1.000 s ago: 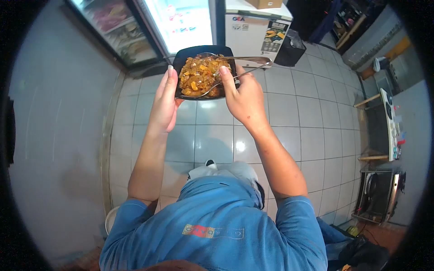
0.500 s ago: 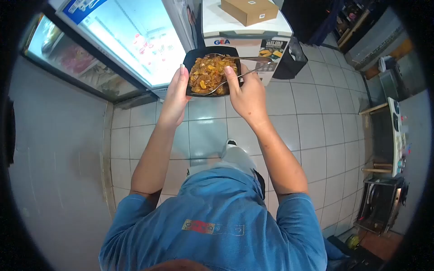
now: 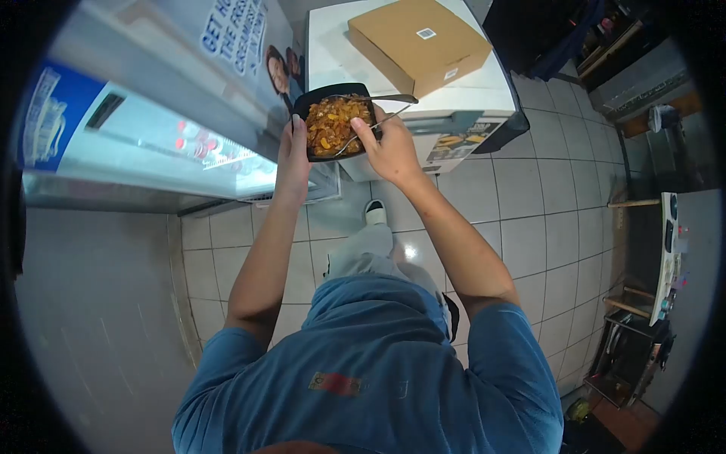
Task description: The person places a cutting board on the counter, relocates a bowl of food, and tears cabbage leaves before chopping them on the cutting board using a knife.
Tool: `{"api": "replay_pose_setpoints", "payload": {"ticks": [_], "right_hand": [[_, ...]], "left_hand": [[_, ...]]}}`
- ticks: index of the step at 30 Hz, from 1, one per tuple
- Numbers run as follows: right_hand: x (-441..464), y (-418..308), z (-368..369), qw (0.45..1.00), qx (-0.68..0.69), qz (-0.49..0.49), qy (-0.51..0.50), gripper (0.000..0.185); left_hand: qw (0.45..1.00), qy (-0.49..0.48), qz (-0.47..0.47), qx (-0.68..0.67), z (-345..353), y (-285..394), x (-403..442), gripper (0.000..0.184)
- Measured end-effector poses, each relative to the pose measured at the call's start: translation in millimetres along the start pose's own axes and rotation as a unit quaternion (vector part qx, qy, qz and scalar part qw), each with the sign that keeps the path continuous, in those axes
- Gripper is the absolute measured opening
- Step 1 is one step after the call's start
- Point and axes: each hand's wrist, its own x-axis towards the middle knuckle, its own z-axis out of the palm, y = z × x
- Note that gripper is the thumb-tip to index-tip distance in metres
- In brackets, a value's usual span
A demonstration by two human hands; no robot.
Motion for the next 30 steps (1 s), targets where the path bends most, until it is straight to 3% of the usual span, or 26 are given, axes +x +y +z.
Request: {"api": "replay_pose_setpoints", "payload": {"ticks": [2, 8, 12, 16, 18, 22, 30], "right_hand": [[40, 29, 14, 0.999, -0.020, 0.038, -0.032, 0.051], [136, 134, 47, 0.998, -0.051, 0.024, -0.017, 0.057], [168, 138, 52, 0.996, -0.017, 0.066, -0.064, 0.057], [203, 165, 54, 0.991, -0.081, 0.096, -0.054, 0.060], [215, 163, 43, 0.986, -0.077, 0.110, -0.096, 0.062], [245, 186, 42, 0.992, -0.051, 0.090, -0.071, 0.063], [260, 196, 60, 0.990, -0.029, 0.093, -0.097, 0.061]], "left_hand": [[0.999, 0.003, 0.034, 0.005, 2, -19, 47, 0.067], [0.999, 0.040, -0.029, 0.015, 33, -66, 172, 0.074], [0.998, 0.051, -0.028, 0.020, 33, -69, 212, 0.072], [0.999, 0.033, -0.037, -0.014, 43, -80, 259, 0.069], [0.998, 0.031, -0.041, 0.030, 52, -74, 257, 0.065], [0.982, 0.075, -0.058, 0.163, 80, -58, 287, 0.073], [0.950, 0.087, -0.080, 0.288, 61, -62, 320, 0.078]]}}
